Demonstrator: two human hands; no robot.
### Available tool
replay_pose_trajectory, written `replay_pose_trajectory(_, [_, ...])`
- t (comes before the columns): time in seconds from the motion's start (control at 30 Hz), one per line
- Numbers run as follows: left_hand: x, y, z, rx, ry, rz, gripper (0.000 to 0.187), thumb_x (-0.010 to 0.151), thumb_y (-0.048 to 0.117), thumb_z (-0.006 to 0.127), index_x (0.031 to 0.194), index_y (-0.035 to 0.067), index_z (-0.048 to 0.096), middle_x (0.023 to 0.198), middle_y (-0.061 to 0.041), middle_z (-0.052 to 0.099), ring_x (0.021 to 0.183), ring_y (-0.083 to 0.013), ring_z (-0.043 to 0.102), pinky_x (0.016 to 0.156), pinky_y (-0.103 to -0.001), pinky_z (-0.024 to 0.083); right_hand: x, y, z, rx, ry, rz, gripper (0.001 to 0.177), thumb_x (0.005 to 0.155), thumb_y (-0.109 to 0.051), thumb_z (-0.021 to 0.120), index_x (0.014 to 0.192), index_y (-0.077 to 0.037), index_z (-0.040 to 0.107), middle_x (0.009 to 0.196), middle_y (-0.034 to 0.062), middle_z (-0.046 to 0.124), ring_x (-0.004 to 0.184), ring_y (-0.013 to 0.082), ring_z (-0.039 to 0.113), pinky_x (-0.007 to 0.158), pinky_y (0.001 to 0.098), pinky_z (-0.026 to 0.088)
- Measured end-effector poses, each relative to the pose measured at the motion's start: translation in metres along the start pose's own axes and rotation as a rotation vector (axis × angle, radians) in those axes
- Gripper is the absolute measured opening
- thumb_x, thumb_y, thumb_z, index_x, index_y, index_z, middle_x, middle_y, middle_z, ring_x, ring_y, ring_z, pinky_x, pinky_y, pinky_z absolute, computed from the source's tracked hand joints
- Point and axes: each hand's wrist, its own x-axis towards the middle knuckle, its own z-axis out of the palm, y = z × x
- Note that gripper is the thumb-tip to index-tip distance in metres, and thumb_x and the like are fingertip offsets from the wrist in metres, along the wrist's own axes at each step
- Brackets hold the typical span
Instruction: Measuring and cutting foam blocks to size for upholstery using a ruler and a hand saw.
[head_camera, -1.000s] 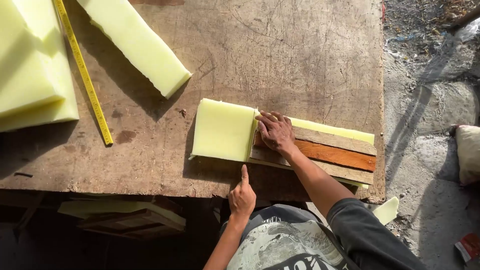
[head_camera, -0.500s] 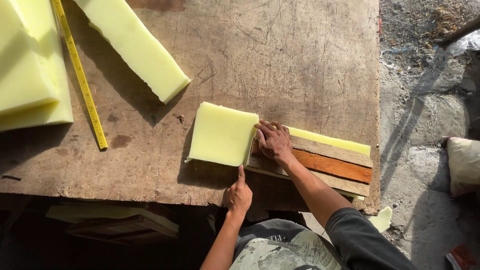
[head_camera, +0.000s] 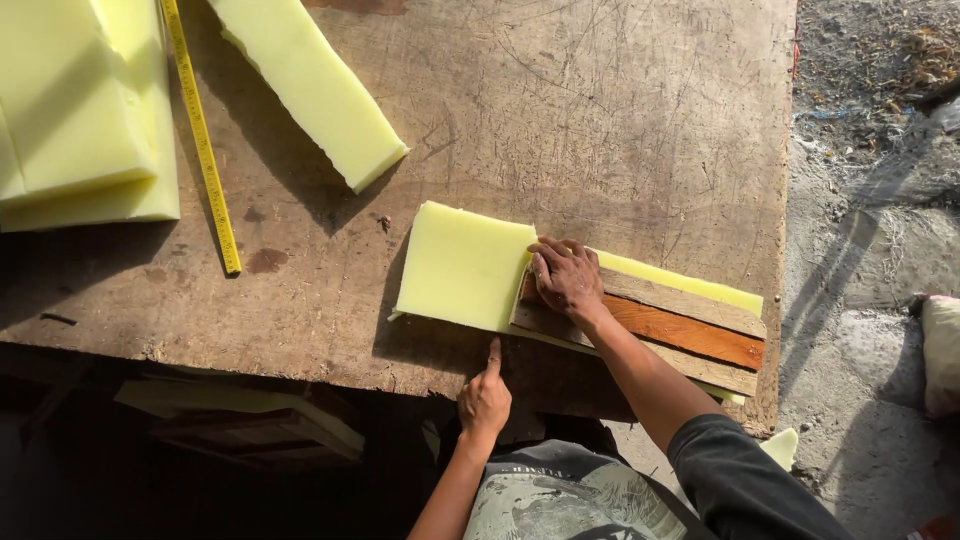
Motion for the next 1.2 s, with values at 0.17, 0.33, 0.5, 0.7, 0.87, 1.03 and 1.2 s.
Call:
replay_pose_trajectory(0.17, [0.005, 0.000, 0.006, 0.037, 0.119, 0.051, 0.069, 0.099, 0.012, 0.055, 0.162, 0.033, 0.038, 0.058, -0.007, 0.066, 0.046, -0.0330, 0.060, 0.043, -0.050, 0.044, 0.001, 0.003, 0.001, -0.027, -0.016, -0.019, 0.043, 0.108, -0.050, 0.034, 0.138, -0.043, 0.063, 0.152, -0.0133, 0.059, 0.131, 0.0211, 0.049, 0.101, 0.0425, 0.036])
replay_pose_trajectory(0.33, [0.053, 0.053, -0.059, -0.156, -0.159, -0.090, 0.069, 0.093, 0.010, 0.044, 0.159, 0.030, 0.048, 0.084, -0.025, 0.076, 0.078, -0.0484, 0.076, 0.071, -0.058, 0.057, -0.014, -0.017, -0.023, 0.037, -0.005, 0.050, 0.037, 0.111, -0.048, 0.035, 0.129, -0.040, 0.067, 0.146, -0.0082, 0.065, 0.138, 0.0260, 0.057, 0.114, 0.0495, 0.044])
replay_pose_trajectory(0.5, [-0.092, -0.046, -0.046, -0.044, 0.026, 0.003, 0.064, 0.098, 0.013, 0.044, 0.160, 0.032, 0.046, 0.056, -0.013, 0.068, 0.046, -0.0337, 0.069, 0.047, -0.040, 0.055, -0.013, -0.011, -0.025, 0.036, -0.050, 0.043, 0.037, 0.111, -0.050, 0.034, 0.130, -0.042, 0.065, 0.146, -0.0079, 0.064, 0.139, 0.0265, 0.056, 0.115, 0.0510, 0.044])
replay_pose_trajectory(0.7, [-0.135, -0.099, -0.088, -0.017, 0.357, 0.078, 0.036, 0.101, 0.027, 0.045, 0.124, 0.022, 0.071, 0.094, 0.005, 0.085, 0.077, -0.0160, 0.082, 0.064, -0.032, 0.066, -0.010, -0.008, -0.023, 0.041, -0.058, -0.012, 0.038, 0.111, -0.054, 0.035, 0.118, -0.039, 0.069, 0.129, -0.0050, 0.071, 0.130, 0.0277, 0.062, 0.111, 0.0501, 0.046])
replay_pose_trajectory(0.87, [-0.031, -0.043, -0.082, -0.083, 0.544, 0.134, 0.024, 0.102, 0.036, 0.059, 0.102, 0.015, 0.070, 0.076, 0.000, 0.079, 0.066, -0.0184, 0.078, 0.059, -0.030, 0.062, -0.039, -0.014, -0.024, 0.071, -0.042, -0.033, 0.034, 0.109, -0.049, 0.040, 0.111, -0.033, 0.070, 0.124, -0.0020, 0.073, 0.126, 0.0299, 0.063, 0.110, 0.0524, 0.046])
replay_pose_trajectory(1.03, [0.065, 0.026, -0.095, 0.080, 0.214, 0.168, 0.088, 0.081, 0.054, 0.085, 0.145, 0.006, 0.049, 0.085, -0.024, 0.073, 0.081, -0.0456, 0.075, 0.065, -0.060, 0.060, -0.062, -0.002, 0.005, 0.002, -0.050, -0.184, 0.028, 0.103, -0.046, 0.046, 0.111, -0.032, 0.069, 0.124, -0.0048, 0.071, 0.125, 0.0245, 0.061, 0.109, 0.0520, 0.046])
replay_pose_trajectory(1.2, [0.109, -0.047, -0.135, 0.219, 0.282, 0.256, 0.086, 0.082, 0.064, 0.078, 0.141, 0.006, 0.055, 0.080, -0.020, 0.071, 0.083, -0.0436, 0.074, 0.072, -0.056, 0.057, -0.080, 0.008, 0.024, -0.015, -0.126, -0.241, 0.033, 0.102, -0.044, 0.047, 0.122, -0.030, 0.069, 0.130, -0.0016, 0.069, 0.131, 0.0269, 0.057, 0.112, 0.0555, 0.043])
